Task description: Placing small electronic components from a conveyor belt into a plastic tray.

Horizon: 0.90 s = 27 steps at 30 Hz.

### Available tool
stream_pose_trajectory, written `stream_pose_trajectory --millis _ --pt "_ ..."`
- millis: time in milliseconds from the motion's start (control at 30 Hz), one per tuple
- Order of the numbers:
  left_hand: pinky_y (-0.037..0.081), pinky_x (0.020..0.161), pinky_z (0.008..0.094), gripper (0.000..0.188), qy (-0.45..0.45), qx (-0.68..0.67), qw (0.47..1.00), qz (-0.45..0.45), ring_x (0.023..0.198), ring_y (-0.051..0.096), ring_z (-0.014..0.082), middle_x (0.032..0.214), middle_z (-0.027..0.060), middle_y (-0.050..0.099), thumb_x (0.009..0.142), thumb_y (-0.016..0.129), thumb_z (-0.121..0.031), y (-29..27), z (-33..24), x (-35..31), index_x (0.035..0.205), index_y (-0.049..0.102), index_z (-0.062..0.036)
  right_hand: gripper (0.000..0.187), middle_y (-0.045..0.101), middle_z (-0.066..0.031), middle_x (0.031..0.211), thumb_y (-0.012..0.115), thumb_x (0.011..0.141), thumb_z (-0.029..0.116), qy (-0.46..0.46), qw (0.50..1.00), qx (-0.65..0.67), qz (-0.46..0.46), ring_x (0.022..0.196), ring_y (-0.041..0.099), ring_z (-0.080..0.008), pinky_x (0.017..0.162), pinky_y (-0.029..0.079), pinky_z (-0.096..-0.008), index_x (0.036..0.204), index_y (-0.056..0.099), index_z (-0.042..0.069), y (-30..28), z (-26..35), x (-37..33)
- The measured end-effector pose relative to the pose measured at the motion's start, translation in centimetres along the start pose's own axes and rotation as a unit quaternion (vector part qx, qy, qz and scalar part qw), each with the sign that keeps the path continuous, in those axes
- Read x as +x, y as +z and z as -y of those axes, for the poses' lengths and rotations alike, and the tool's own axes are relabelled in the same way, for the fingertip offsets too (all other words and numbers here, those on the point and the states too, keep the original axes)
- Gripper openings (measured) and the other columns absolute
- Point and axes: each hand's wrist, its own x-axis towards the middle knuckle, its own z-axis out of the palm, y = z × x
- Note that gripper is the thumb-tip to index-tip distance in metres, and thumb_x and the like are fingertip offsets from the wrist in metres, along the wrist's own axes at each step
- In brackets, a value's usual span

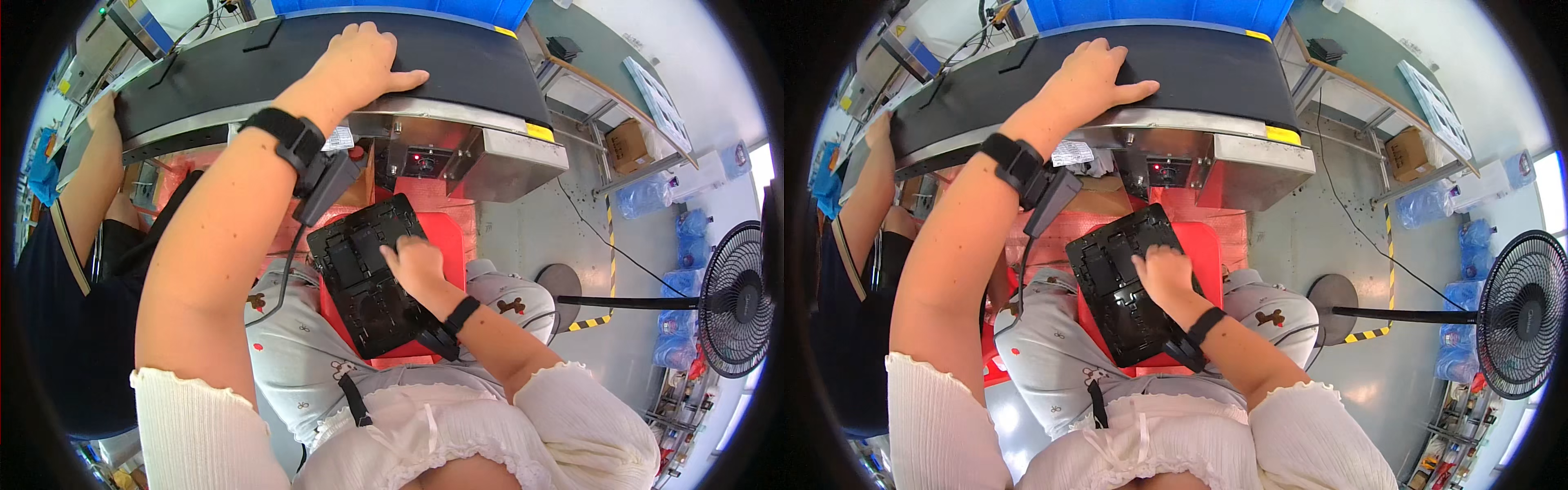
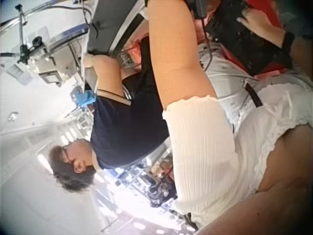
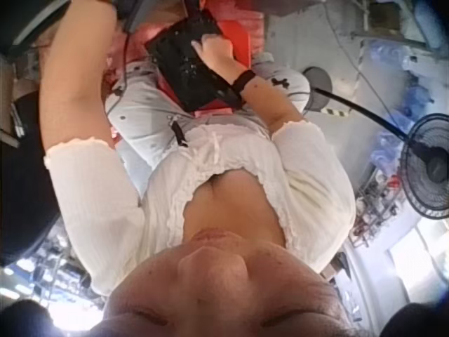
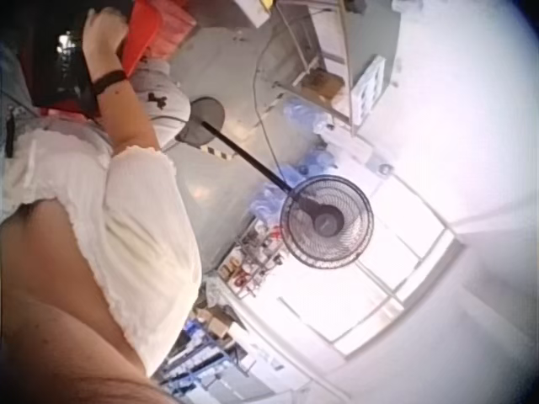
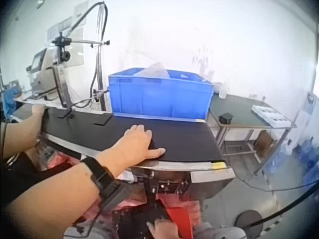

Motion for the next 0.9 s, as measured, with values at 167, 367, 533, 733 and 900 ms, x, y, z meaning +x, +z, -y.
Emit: stream_pose_trajectory --millis 167,367,533,733,900 --pt "0.044 0.083 0.0387 0.062 -0.04 -0.236 0.953 -0.186 0.098 0.054 0.0339 0.101 0.0194 0.057 0.076 0.067 -0.045 -1.1 -1.5 -4.9 0.111 0.057 0.0055 0.05 0.054 -0.0167 0.098 0.067 0.076 0.041 0.012 0.915 -0.053 -0.399 0.098 0.052 -0.0341 0.084 0.042 -0.0477 0.103 0.051 0.003 2.9 -3.9 -2.5" --pt "0.043 0.085 0.039 0.058 -0.032 -0.338 0.93 -0.141 0.1 0.053 0.0322 0.104 0.0189 0.055 0.077 0.068 -0.036 1.5 -7.2 -16.5 0.116 0.052 0.0037 0.046 0.058 -0.0198 0.093 0.067 0.078 0.035 0.032 0.957 -0.008 -0.287 0.088 0.06 -0.0378 0.073 0.051 -0.0456 0.099 0.049 -0.002 5.5 -7.6 -4.4" --pt "0.041 0.088 0.0434 0.068 -0.138 -0.298 0.938 0.112 0.1 0.051 0.0367 0.11 0.0224 0.051 0.076 0.066 -0.045 14.5 -11.4 -21.3 0.115 0.05 0.008 0.041 0.062 -0.0243 0.087 0.064 0.08 0.031 0.028 0.983 -0.003 -0.18 0.083 0.063 -0.0386 0.073 0.051 -0.0444 0.096 0.051 -0.004 5.4 -8.8 -7.0" --pt "0.033 0.096 0.0493 0.078 0.093 -0.172 0.978 0.07 0.113 0.042 0.0332 0.12 0.0178 0.044 0.073 0.063 -0.053 18.9 -14.6 -20.9 0.125 0.045 0.0016 0.043 0.063 -0.0262 0.084 0.063 0.08 0.034 0.039 0.976 0.062 -0.205 0.084 0.062 -0.0395 0.073 0.049 -0.0463 0.092 0.054 -0.006 7.1 -10.9 -8.4" --pt "0.028 0.104 0.0479 0.07 0.109 -0.208 0.969 0.07 0.123 0.036 0.0343 0.13 0.0178 0.039 0.075 0.066 -0.043 19.3 -15.1 -22.2 0.127 0.045 -0.002 0.046 0.063 -0.0242 0.091 0.063 0.082 0.038 0.001 0.996 0.087 -0.018 0.087 0.061 -0.0393 0.077 0.048 -0.0434 0.099 0.056 -0.005 2.2 -10.8 -10.2"
